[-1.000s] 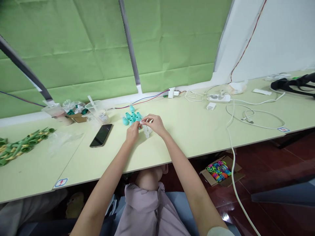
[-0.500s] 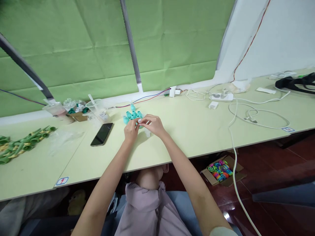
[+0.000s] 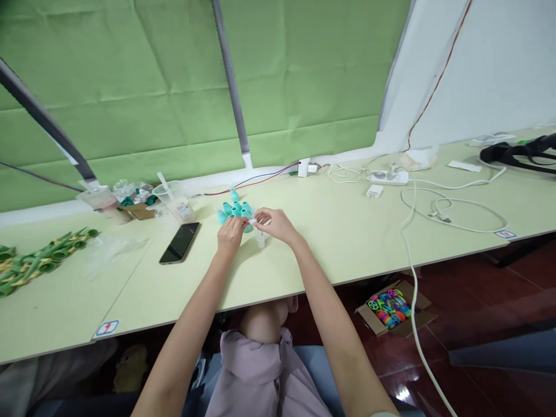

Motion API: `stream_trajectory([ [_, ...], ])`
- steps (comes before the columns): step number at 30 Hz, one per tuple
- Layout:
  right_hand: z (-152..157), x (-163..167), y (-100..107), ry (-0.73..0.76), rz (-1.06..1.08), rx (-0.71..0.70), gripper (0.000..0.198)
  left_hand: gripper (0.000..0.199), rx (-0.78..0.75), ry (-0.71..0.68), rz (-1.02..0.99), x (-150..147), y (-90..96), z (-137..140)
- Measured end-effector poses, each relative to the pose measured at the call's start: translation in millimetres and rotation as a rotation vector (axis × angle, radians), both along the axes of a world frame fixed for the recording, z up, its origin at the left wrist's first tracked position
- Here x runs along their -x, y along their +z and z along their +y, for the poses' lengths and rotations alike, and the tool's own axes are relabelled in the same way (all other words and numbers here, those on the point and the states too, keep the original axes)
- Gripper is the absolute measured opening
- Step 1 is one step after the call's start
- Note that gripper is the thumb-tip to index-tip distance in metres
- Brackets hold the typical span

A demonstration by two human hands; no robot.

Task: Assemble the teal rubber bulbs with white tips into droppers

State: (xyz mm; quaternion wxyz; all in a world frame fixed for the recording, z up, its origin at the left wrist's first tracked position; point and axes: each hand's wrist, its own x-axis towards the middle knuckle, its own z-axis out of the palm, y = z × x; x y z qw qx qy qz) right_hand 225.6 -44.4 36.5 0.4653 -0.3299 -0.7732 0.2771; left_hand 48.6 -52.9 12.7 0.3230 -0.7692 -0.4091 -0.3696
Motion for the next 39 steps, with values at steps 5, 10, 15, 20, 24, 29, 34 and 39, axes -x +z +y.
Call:
stream_trajectory([
  [5,5,-5,-6,0.108,0.009,0.214,0.021,0.024,0.142,-0.030,0.205,1,7.8,-8],
  [10,3,-7,-6,0.175,-0.045,0.265,0.033,0.028,0.170,-0.068,0.275,-3,12.0,-16],
  [15,7,-20,-2,0.119,-0.113,0.239,0.017,0.031,0.097,-0.007,-0.121,-1,9.5,-7],
  [20,11,-35,-5,0.010,-0.256,0.354,0.020,0.040,0.154,0.434,-0.696,29,5.7,10],
  [24,9,-38,-6,-0.139,-0.496,0.246,0.016,0.040,0.386,0.633,-0.899,48,-3.7,19],
  [29,9,-35,-9,-0.047,-0.553,0.217,0.017,0.043,0.526,0.508,-0.895,53,-17.4,33],
  [34,10,-31,-11,-0.001,-0.548,0.263,0.022,0.047,0.579,0.351,-0.839,60,-27.7,49],
  [39,11,-32,-5,0.053,-0.408,0.284,0.031,0.043,0.637,0.371,-0.850,66,-28.7,55],
])
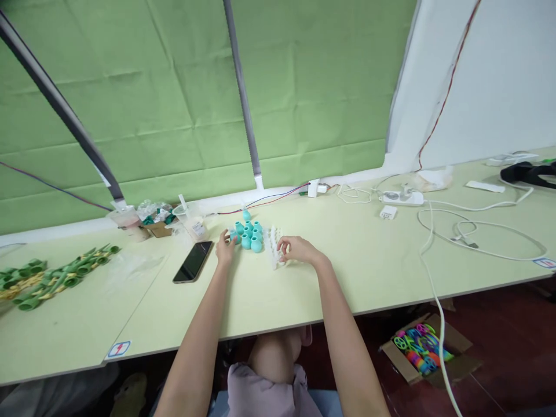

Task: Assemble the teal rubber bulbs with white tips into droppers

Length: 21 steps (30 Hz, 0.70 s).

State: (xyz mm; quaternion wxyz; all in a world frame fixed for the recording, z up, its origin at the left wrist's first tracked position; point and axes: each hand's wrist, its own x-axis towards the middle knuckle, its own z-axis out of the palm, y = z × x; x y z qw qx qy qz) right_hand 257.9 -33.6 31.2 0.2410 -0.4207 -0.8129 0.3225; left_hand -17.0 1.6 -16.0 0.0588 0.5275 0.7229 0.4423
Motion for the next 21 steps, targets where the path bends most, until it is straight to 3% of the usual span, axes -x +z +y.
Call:
stream_trajectory([
  [3,0,1,2,0.010,0.053,-0.039,0.028,0.032,0.015,0.106,0.056,0,3.5,-4],
  [5,-2,5,4,-0.026,0.091,-0.107,0.023,0.025,-0.089,0.136,0.130,-2,8.0,-10],
  [8,-9,15,8,-0.228,0.195,-0.375,0.018,0.023,-0.314,-0.001,0.305,-13,19.3,-23],
  [10,-16,24,9,-0.365,0.248,-0.601,0.019,0.026,-0.383,-0.117,0.461,-27,28.2,-35],
  [13,-22,34,8,-0.380,0.205,-0.822,0.021,0.031,-0.417,-0.250,0.735,-52,38.8,-52],
  [16,-22,37,1,-0.320,0.108,-0.893,0.021,0.031,-0.454,-0.284,0.846,-67,42.9,-63],
  [21,-17,32,-11,-0.319,0.034,-0.947,0.023,0.030,-0.486,-0.273,0.882,-67,41.4,-65],
])
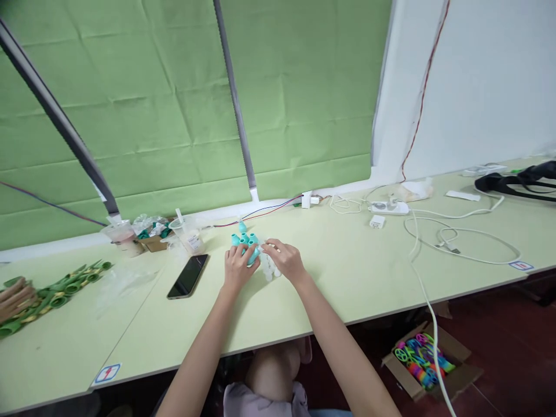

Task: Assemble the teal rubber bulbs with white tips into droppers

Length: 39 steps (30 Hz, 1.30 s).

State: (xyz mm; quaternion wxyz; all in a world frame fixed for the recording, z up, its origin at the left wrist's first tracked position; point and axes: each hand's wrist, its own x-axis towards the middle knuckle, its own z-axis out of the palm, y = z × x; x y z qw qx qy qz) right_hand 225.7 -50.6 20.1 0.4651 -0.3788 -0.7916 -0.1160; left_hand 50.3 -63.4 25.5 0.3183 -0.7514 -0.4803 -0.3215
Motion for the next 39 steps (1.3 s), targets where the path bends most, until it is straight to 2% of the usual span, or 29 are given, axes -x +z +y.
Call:
stream_trajectory([
  [4,0,-1,-1,-0.059,-0.099,-0.046,0.027,0.031,0.024,-0.014,0.060,3,-2.5,2],
  [8,-1,1,4,-0.118,-0.184,-0.062,0.023,0.031,0.050,-0.023,0.114,5,-5.9,5],
  [12,0,3,8,-0.081,-0.264,0.011,0.020,0.030,0.078,-0.029,0.184,7,-8.5,7],
  [18,2,5,7,-0.012,-0.235,0.180,0.015,0.027,0.110,0.008,0.228,8,-6.8,7],
  [23,4,9,4,0.095,-0.024,0.307,0.013,0.028,0.099,-0.003,0.202,8,-4.1,6],
  [27,13,14,1,0.341,0.370,0.469,0.016,0.030,0.070,-0.011,0.116,7,-2.0,5],
  [30,22,4,4,0.518,0.771,0.659,0.021,0.030,0.072,-0.012,0.009,11,-1.2,7],
  [31,24,-3,6,0.528,0.909,0.676,0.023,0.030,0.076,-0.009,-0.051,14,-0.9,8],
  [33,28,-18,10,0.484,1.123,0.606,0.024,0.029,0.071,0.005,-0.247,22,0.3,11],
  [36,31,-34,12,0.422,1.094,0.593,0.026,0.033,0.102,-0.019,-0.696,35,5.0,17],
  [39,31,-35,7,0.304,0.776,0.696,0.020,0.037,0.346,-0.245,-1.055,44,12.0,19],
])
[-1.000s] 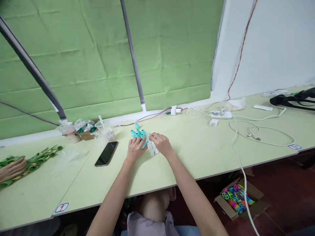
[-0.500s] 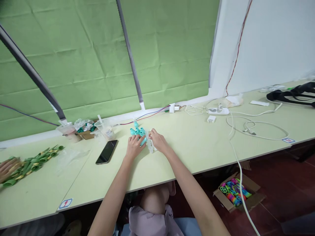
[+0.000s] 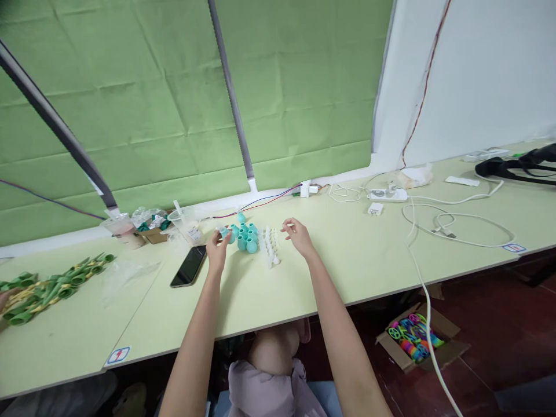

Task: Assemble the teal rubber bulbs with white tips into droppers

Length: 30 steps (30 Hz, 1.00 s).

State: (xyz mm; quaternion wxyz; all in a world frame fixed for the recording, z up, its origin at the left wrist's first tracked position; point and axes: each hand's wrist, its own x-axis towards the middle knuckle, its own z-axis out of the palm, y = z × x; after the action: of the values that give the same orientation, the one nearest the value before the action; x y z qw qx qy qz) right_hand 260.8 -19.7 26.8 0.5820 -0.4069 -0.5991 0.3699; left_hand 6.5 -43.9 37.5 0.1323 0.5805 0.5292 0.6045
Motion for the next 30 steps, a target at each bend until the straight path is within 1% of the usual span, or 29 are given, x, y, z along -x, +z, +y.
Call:
stream_trajectory([
  [2,-1,3,-4,-0.032,-0.255,0.001,0.012,0.039,0.083,-0.229,-0.132,3,3.8,0],
  [3,-2,4,-5,-0.063,-0.359,-0.007,0.008,0.040,0.111,-0.313,-0.161,4,5.0,-1],
  [4,-3,5,-6,-0.099,-0.442,-0.016,0.006,0.040,0.132,-0.366,-0.163,4,5.7,-1],
  [5,-4,5,-6,-0.136,-0.506,-0.025,0.006,0.039,0.147,-0.388,-0.142,5,5.9,-2],
  [6,-5,4,-5,-0.173,-0.557,-0.030,0.007,0.036,0.155,-0.379,-0.105,6,5.7,-2],
  [8,-7,3,-4,-0.219,-0.633,-0.035,0.008,0.033,0.155,-0.302,-0.028,9,4.3,-2],
  [11,-9,-1,-3,-0.233,-0.719,-0.040,0.011,0.034,0.149,-0.182,0.009,14,0.9,2],
  [13,-10,-3,-3,-0.246,-0.780,-0.034,0.014,0.035,0.146,-0.161,-0.004,18,-1.5,4],
  [16,-10,-5,-6,-0.255,-0.901,0.019,0.011,0.036,0.125,-0.141,-0.025,20,-3.7,7],
  [20,-9,-1,-11,-0.209,-1.035,0.077,0.007,0.038,0.093,-0.079,-0.033,20,-4.5,9],
  [22,-8,3,-14,-0.173,-1.055,0.061,0.007,0.038,0.062,-0.028,-0.047,19,-4.8,9],
  [24,-7,5,-17,-0.130,-1.051,0.022,0.007,0.037,0.019,-0.007,-0.065,17,-5.2,9],
  [27,-7,6,-19,-0.076,-1.033,-0.002,0.007,0.035,-0.028,-0.069,-0.085,14,-5.2,8],
  [29,-8,4,-16,-0.092,-0.986,-0.010,0.007,0.034,-0.037,-0.090,-0.072,11,-4.8,6],
  [30,-9,3,-13,-0.124,-0.938,-0.028,0.008,0.034,-0.050,-0.071,-0.041,9,-4.6,5],
])
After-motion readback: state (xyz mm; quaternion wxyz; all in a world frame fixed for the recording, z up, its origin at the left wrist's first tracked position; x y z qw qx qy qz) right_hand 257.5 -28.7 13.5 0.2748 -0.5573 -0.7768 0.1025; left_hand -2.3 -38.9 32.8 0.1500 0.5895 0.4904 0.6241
